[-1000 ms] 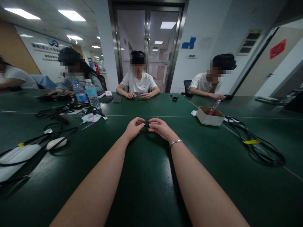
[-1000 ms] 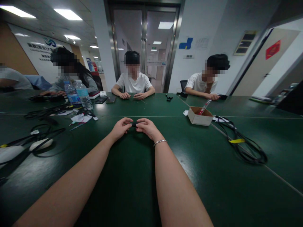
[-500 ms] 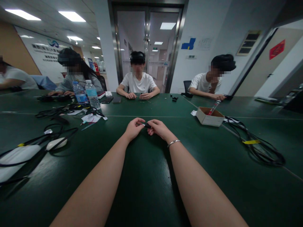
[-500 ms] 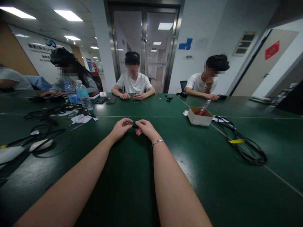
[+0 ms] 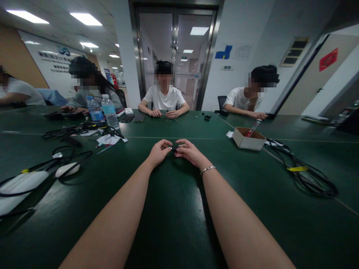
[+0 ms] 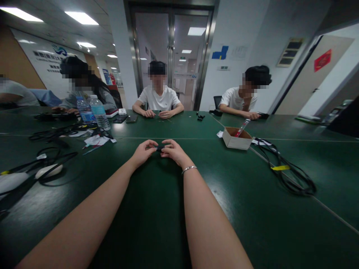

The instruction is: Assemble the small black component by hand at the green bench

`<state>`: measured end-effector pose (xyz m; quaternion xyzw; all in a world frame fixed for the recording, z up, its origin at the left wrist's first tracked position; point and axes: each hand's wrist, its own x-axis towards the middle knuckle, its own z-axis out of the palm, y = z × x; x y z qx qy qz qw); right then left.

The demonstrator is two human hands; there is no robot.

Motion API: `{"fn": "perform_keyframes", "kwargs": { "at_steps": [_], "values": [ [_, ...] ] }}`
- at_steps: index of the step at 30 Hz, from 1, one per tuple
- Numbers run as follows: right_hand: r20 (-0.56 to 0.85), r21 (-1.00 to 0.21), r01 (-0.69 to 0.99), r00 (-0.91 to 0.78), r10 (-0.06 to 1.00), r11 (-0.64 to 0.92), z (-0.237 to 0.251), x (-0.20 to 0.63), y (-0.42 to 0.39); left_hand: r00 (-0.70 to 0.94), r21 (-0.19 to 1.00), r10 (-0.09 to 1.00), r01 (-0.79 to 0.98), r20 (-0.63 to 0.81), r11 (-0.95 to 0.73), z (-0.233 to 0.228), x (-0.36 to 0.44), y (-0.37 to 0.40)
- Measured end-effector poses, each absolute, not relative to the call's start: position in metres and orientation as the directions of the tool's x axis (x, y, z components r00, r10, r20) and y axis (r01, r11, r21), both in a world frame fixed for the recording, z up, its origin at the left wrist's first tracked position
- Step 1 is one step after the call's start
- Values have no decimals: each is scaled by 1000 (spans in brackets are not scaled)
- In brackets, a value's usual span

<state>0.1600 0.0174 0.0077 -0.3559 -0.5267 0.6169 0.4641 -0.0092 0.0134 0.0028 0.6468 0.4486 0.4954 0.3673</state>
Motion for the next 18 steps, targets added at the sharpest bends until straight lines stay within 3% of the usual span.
{"fn": "perform_keyframes", "kwargs": {
  "at_steps": [3, 8, 13, 18],
  "values": [
    [-17, -989, -132, -308, 951, -60, 7, 160, 18, 107, 925, 945, 197, 309, -325, 2, -9, 14],
    [71, -977, -211, -341, 938, -3, 8, 163, 16, 91, 937, 953, 177, 289, -301, 2, -8, 15],
    [-17, -987, -145, -328, 945, -68, 10, 162, 16, 93, 945, 957, 154, 275, -287, 3, -8, 15],
    [36, -986, -166, -377, 925, -29, 9, 162, 17, 123, 957, 967, 161, 223, -241, 5, -7, 14]
  ]
}}
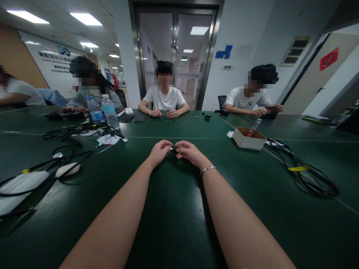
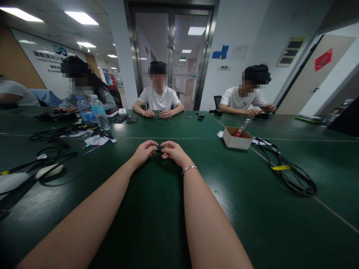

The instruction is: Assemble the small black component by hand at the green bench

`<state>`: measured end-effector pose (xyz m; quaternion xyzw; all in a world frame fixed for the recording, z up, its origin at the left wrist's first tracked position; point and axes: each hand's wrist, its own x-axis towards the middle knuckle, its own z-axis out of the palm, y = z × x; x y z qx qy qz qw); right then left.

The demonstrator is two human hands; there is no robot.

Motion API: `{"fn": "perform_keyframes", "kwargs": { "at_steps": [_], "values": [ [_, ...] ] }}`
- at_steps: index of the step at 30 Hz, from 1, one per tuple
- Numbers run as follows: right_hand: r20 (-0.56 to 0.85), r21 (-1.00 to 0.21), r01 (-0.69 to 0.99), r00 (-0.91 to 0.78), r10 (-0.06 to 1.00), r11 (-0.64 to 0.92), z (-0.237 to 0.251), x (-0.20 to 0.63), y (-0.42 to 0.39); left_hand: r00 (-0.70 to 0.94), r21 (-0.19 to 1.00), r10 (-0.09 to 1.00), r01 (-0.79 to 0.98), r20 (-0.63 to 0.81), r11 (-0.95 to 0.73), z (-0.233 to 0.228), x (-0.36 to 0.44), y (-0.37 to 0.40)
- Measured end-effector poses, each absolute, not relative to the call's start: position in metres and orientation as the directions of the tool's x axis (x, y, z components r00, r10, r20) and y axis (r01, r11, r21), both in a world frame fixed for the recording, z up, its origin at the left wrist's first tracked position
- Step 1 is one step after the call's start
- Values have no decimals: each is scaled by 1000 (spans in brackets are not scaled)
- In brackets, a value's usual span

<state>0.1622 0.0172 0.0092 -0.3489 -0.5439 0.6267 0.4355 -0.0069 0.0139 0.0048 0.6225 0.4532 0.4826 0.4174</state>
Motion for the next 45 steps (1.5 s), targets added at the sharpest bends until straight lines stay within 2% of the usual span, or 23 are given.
{"fn": "perform_keyframes", "kwargs": {
  "at_steps": [5, 19, 39, 45],
  "values": [
    [44, -978, -203, -383, 923, -38, 8, 164, 18, 154, 932, 959, 242, 238, -270, 4, -7, 12],
    [47, -982, -185, -384, 922, -27, 7, 163, 19, 183, 949, 959, 191, 218, -252, -1, -8, 15],
    [63, -989, -148, -392, 918, 5, 5, 162, 19, 204, 904, 953, 321, 225, -282, -3, -10, 17],
    [65, -987, -159, -380, 923, 3, 5, 162, 20, 201, 928, 962, 288, 182, -236, -2, -9, 18]
  ]
}}
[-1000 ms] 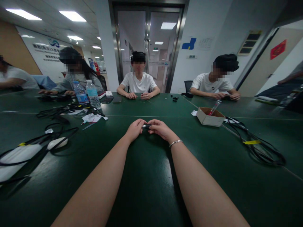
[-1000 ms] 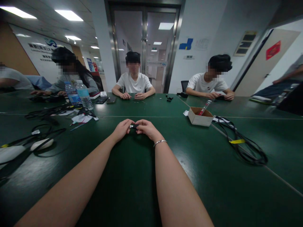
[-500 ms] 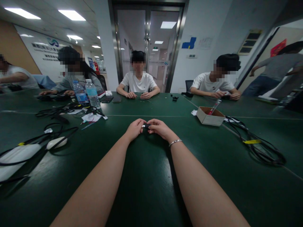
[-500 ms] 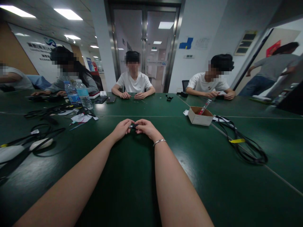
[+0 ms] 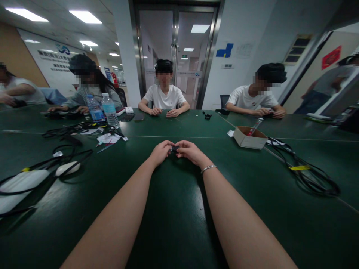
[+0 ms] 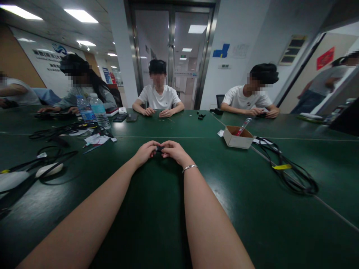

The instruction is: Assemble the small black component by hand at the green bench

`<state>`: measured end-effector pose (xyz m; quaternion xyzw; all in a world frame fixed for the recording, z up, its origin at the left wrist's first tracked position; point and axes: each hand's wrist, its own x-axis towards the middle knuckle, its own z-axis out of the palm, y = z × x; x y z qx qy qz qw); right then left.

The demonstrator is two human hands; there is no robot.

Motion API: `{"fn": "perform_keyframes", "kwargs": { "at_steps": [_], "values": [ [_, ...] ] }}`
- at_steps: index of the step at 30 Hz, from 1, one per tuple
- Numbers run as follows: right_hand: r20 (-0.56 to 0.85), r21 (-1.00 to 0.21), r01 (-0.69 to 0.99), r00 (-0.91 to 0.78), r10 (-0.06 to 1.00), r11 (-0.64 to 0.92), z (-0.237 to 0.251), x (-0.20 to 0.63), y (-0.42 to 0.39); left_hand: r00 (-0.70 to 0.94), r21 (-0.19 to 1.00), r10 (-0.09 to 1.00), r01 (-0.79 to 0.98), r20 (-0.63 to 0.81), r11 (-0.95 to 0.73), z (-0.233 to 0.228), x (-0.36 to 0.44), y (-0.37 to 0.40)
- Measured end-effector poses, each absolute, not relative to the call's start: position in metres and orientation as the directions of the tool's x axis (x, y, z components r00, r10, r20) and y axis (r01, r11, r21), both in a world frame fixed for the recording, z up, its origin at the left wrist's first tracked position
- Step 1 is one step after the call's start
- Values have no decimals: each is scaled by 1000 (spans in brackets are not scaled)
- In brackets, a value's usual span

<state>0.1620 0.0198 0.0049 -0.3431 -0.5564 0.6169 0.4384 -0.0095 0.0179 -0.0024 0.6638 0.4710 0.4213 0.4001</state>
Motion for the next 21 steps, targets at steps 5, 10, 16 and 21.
{"fn": "perform_keyframes", "kwargs": {
  "at_steps": [5, 10, 16, 21],
  "values": [
    [58, -988, -153, -378, 924, -1, 6, 162, 19, 191, 930, 959, 264, 209, -255, -4, -9, 19],
    [52, -988, -152, -379, 924, -7, 7, 162, 18, 191, 917, 959, 301, 210, -261, -5, -10, 19],
    [58, -988, -155, -381, 923, -2, 6, 162, 19, 199, 932, 960, 269, 195, -245, -6, -10, 21],
    [62, -988, -156, -384, 921, 1, 6, 162, 19, 211, 929, 958, 274, 195, -249, -6, -9, 20]
  ]
}}
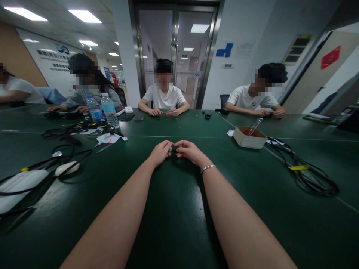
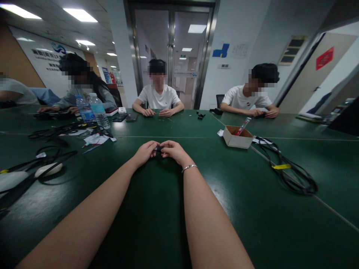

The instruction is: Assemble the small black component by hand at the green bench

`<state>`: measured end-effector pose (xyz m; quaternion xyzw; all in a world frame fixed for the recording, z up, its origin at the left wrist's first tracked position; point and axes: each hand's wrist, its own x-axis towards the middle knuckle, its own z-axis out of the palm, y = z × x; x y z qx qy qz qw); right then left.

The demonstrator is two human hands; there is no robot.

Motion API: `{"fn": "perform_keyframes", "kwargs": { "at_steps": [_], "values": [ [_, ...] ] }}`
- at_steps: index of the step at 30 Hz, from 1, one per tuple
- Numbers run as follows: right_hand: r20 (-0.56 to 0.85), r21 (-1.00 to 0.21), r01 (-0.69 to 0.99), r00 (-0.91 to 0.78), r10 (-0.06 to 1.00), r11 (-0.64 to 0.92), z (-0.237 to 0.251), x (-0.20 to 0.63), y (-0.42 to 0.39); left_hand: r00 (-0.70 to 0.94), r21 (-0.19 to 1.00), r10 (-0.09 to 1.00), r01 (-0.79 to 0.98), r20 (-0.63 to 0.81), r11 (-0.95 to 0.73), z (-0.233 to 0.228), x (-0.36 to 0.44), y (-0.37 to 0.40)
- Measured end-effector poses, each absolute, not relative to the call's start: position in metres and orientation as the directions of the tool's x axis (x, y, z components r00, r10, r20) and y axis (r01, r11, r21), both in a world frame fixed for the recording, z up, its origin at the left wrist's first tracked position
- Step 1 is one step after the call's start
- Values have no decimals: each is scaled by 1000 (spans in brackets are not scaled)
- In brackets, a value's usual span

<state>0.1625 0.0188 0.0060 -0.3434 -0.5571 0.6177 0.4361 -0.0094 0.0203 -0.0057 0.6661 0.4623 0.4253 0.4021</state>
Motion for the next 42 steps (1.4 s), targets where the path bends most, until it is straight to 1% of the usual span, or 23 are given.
{"fn": "perform_keyframes", "kwargs": {
  "at_steps": [14, 26, 42],
  "values": [
    [60, -986, -164, -371, 927, -2, 7, 162, 18, 184, 928, 962, 279, 200, -246, -6, -10, 21],
    [50, -987, -159, -373, 926, -11, 9, 162, 16, 171, 916, 968, 329, 183, -231, -3, -10, 18],
    [47, -987, -162, -363, 931, -13, 8, 161, 18, 192, 903, 964, 354, 184, -243, -6, -11, 22]
  ]
}}
